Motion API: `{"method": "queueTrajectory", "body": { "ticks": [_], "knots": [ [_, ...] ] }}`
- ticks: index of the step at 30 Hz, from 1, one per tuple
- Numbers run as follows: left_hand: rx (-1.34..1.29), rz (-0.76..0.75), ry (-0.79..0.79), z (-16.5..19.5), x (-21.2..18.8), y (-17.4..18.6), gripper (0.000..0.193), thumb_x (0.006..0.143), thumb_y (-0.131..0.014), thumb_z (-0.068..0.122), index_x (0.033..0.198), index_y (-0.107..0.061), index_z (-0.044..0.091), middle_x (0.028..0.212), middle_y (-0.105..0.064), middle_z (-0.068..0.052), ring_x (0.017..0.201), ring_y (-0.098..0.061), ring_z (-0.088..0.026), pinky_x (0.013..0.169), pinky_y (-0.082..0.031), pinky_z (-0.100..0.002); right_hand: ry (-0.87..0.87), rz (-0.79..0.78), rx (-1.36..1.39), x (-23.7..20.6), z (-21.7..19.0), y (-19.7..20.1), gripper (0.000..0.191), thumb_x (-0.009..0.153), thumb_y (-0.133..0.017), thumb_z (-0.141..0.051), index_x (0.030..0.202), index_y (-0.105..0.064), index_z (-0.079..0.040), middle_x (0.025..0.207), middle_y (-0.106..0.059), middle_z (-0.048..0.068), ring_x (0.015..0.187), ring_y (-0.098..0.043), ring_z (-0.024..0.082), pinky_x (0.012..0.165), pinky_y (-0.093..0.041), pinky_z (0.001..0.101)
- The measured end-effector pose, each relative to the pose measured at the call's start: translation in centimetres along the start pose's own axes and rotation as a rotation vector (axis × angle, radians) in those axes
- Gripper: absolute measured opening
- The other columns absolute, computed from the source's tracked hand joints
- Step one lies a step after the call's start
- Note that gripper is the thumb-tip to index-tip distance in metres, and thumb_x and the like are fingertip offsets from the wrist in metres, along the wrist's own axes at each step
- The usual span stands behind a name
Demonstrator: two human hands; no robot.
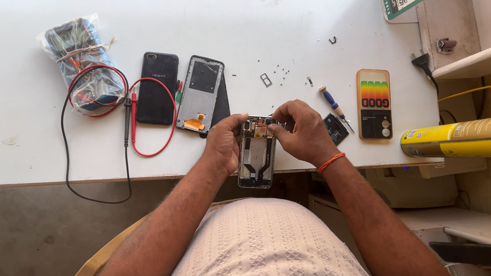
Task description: The person sprays a mobile phone motherboard with a yellow aerosol can, then places it into the phone chassis. They peel a protective film from a battery and insert the battery into the chassis, connecting the ribbon cable to the motherboard.
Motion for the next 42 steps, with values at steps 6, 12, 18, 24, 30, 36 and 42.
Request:
{"method": "queueTrajectory", "body": {
  "ticks": [6, 12, 18, 24, 30, 36, 42],
  "knots": [
    [-0.007, 0.018, 0.011, 0.3, 0.3, 0.2, 0.024, 0.094, -0.063, 0.026, 0.103, -0.064, 0.004, 0.089, -0.067, -0.009, 0.082, -0.067, -0.016, 0.081, -0.058, -0.035, -0.146, -0.033, 0.119, 0.6, 1.8, -0.4, 0.011, 0.088, -0.078, -0.015, 0.092, -0.072, -0.007, 0.079, -0.073, 0.003, 0.071, -0.065, 0.008, 0.063, -0.055, 0.0254],
    [-0.02, 0.02, 0.038, 0.4, 0.0, 0.0, 0.027, 0.092, -0.063, 0.028, 0.105, -0.064, 0.004, 0.091, -0.068, -0.01, 0.086, -0.067, -0.018, 0.085, -0.057, -0.037, -0.23, -0.069, 0.277, 0.5, 2.4, -0.5, 0.012, 0.091, -0.074, -0.014, 0.096, -0.07, -0.004, 0.08, -0.071, 0.006, 0.067, -0.064, 0.008, 0.056, -0.054, 0.0256],
    [-0.01, -0.005, -0.002, 0.7, 0.1, -0.1, 0.026, 0.094, -0.064, 0.028, 0.104, -0.064, 0.004, 0.091, -0.067, -0.008, 0.089, -0.065, -0.017, 0.087, -0.056, -0.036, -0.302, -0.063, 0.423, 0.5, 2.4, -0.5, 0.012, 0.093, -0.073, -0.013, 0.098, -0.071, -0.003, 0.079, -0.074, 0.008, 0.063, -0.065, 0.008, 0.053, -0.054, 0.0224],
    [-0.063, 0.008, -0.021, 0.8, 0.4, 0.2, 0.023, 0.096, -0.061, 0.028, 0.103, -0.063, 0.006, 0.093, -0.065, -0.008, 0.091, -0.064, -0.017, 0.089, -0.056, -0.037, -0.321, -0.036, 0.469, 0.6, 2.3, -0.8, 0.013, 0.092, -0.074, -0.013, 0.1, -0.071, -0.002, 0.082, -0.074, 0.008, 0.065, -0.067, 0.008, 0.055, -0.057, 0.0223],
    [-0.013, 0.011, -0.034, 0.7, 0.4, 0.3, 0.025, 0.097, -0.056, 0.028, 0.103, -0.064, 0.005, 0.093, -0.066, -0.009, 0.091, -0.065, -0.017, 0.091, -0.057, -0.038, -0.325, -0.023, 0.419, 0.6, 2.2, -1.1, 0.014, 0.092, -0.074, -0.013, 0.1, -0.072, -0.002, 0.083, -0.075, 0.008, 0.067, -0.069, 0.008, 0.056, -0.06, 0.0212],
    [-0.017, 0.004, -0.039, 0.3, 0.6, 0.2, 0.026, 0.098, -0.056, 0.028, 0.106, -0.063, 0.005, 0.095, -0.066, -0.009, 0.093, -0.065, -0.017, 0.093, -0.056, -0.039, -0.303, -0.017, 0.427, 0.6, 2.3, -1.1, 0.014, 0.092, -0.073, -0.013, 0.1, -0.072, -0.002, 0.081, -0.075, 0.007, 0.065, -0.068, 0.007, 0.055, -0.059, 0.0212],
    [-0.013, -0.003, -0.016, 0.2, 0.7, 0.1, 0.031, 0.098, -0.054, 0.03, 0.108, -0.064, 0.003, 0.095, -0.067, -0.011, 0.092, -0.067, -0.018, 0.093, -0.057, -0.04, -0.314, -0.007, 0.424, 0.7, 2.6, -1.2, 0.013, 0.093, -0.074, -0.012, 0.1, -0.073, -0.002, 0.079, -0.075, 0.007, 0.063, -0.067, 0.008, 0.054, -0.057, 0.0209]
  ]
}}
Point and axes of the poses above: each hand's wrist, its own x-axis towards the middle knuckle, its own y-axis out of the back of the hand, z = x × y, the point moved 8 cm from there along x, towards the middle knuckle
